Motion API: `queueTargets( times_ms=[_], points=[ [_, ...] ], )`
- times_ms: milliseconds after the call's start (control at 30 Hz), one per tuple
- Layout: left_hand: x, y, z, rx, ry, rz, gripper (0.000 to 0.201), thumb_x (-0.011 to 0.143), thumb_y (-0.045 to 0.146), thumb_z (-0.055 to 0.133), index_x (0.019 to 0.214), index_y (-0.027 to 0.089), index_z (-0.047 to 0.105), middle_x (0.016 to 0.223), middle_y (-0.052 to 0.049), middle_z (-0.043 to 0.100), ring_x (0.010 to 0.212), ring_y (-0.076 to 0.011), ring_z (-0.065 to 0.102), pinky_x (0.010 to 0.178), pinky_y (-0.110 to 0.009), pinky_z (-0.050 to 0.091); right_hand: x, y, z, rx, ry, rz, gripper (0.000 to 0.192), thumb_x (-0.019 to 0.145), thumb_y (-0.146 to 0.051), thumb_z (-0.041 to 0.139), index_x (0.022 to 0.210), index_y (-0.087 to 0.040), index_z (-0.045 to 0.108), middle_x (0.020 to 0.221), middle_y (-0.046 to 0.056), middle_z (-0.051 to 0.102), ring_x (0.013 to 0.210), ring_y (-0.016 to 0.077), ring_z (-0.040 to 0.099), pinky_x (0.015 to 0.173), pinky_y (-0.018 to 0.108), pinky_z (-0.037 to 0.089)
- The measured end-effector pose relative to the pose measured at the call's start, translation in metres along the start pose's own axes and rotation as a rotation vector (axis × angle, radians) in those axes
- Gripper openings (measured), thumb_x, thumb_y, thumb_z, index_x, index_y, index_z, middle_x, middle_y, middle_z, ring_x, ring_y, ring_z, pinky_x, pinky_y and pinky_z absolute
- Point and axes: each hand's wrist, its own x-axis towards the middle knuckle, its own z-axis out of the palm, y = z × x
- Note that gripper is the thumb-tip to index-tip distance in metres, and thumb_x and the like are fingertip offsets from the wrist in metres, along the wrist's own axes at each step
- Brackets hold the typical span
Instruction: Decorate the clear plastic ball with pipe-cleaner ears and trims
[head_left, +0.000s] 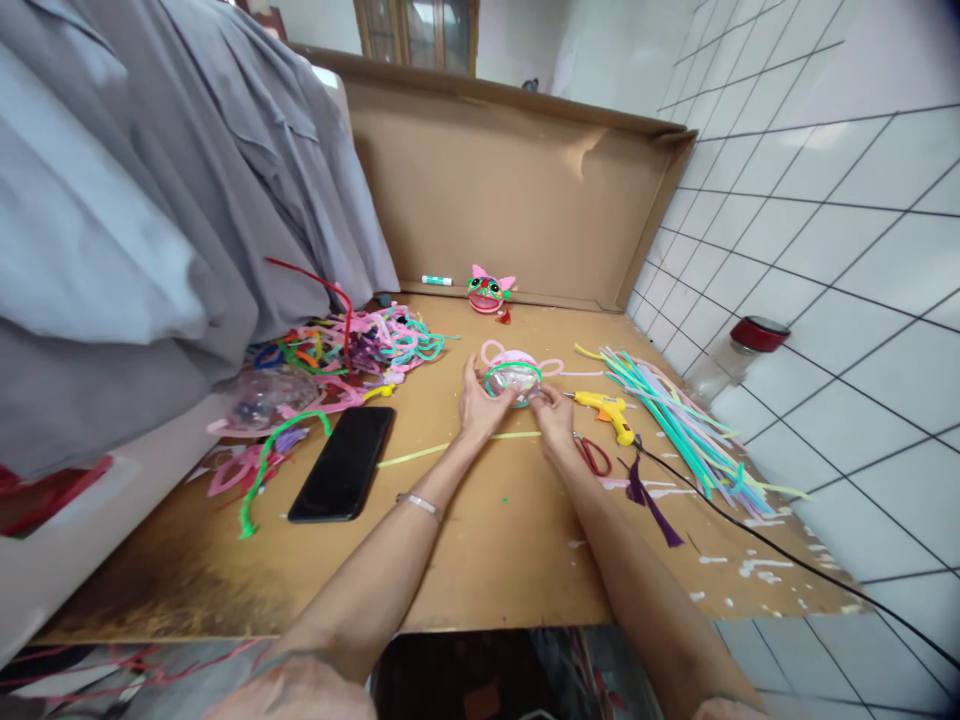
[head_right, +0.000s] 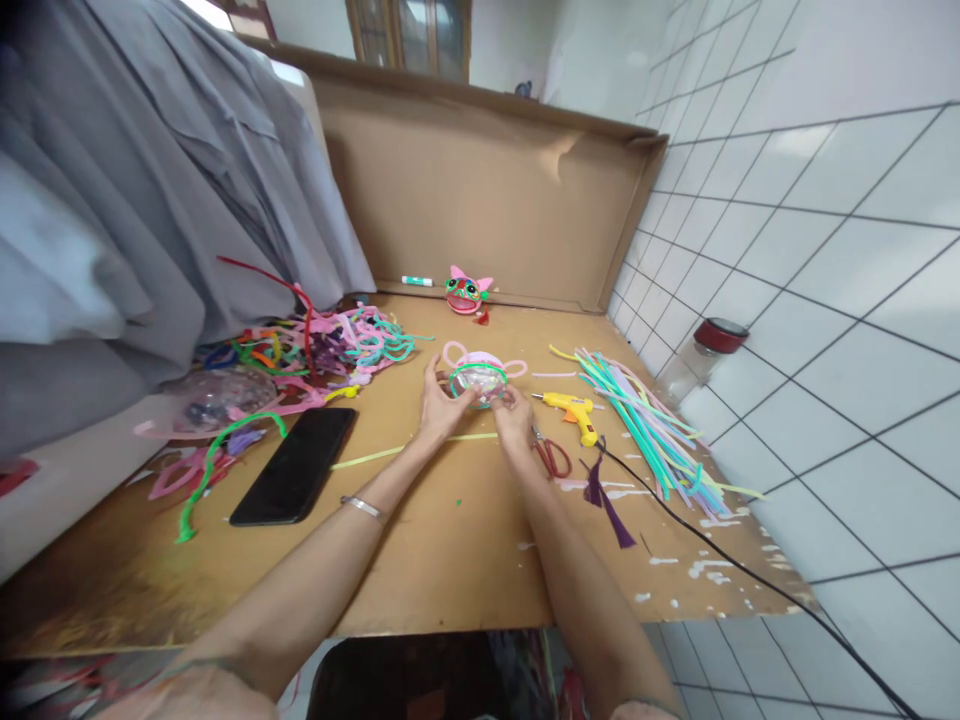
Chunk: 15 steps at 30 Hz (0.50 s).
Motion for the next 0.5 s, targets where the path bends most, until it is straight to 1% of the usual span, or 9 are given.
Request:
queueTargets(
  times_ms=[100,200,300,400,500],
  points=[
    [0.0,-0.003,0.001,-0.008,0.018,0.034,0.095,0.061,0.036,0.08,0.143,0.02,0.034,0.123,-0.012,0.058,0.103,-0.0246,0.062,0.092,-0.039,0.05,-0.004,0.002,-0.003,0.01,0.0,0.008,0.035,0.071,-0.033,0.057,0.101,-0.018,0.069,0.094,0.007,0.076,0.083,0.0234,0.071,0.081,0.038,0.055],
    [-0.001,-0.004,0.0,0.001,0.023,0.029,0.092,0.061,0.035,0.081,0.14,0.018,0.037,0.124,-0.013,0.057,0.11,-0.0261,0.059,0.096,-0.04,0.048,-0.006,0.005,-0.008,-0.02,0.013,0.006,0.04,0.071,-0.033,0.06,0.106,-0.018,0.068,0.097,0.008,0.075,0.077,0.0213,0.069,0.079,0.038,0.056],
    [0.0,-0.004,-0.001,0.025,0.015,0.03,0.081,0.062,0.035,0.08,0.133,0.016,0.047,0.124,-0.014,0.056,0.114,-0.0269,0.057,0.099,-0.04,0.046,-0.007,0.005,-0.011,-0.027,-0.007,0.004,0.049,0.07,-0.034,0.061,0.116,-0.018,0.065,0.103,0.008,0.073,0.072,0.0183,0.066,0.075,0.036,0.056],
    [0.002,-0.009,0.0,0.029,-0.017,0.038,0.064,0.065,0.036,0.077,0.123,0.015,0.056,0.119,-0.014,0.059,0.111,-0.0262,0.059,0.099,-0.04,0.046,-0.01,0.002,-0.012,0.016,-0.045,-0.035,0.053,0.069,-0.033,0.062,0.119,-0.017,0.064,0.103,0.009,0.069,0.075,0.0183,0.065,0.074,0.035,0.056],
    [0.005,-0.016,0.001,-0.017,-0.055,0.013,0.058,0.069,0.038,0.075,0.12,0.016,0.058,0.114,-0.012,0.063,0.104,-0.024,0.062,0.096,-0.04,0.048,-0.012,-0.002,-0.013,0.02,-0.032,-0.086,0.051,0.069,-0.033,0.063,0.118,-0.018,0.066,0.103,0.01,0.066,0.079,0.0196,0.064,0.077,0.036,0.056]
  ],
)
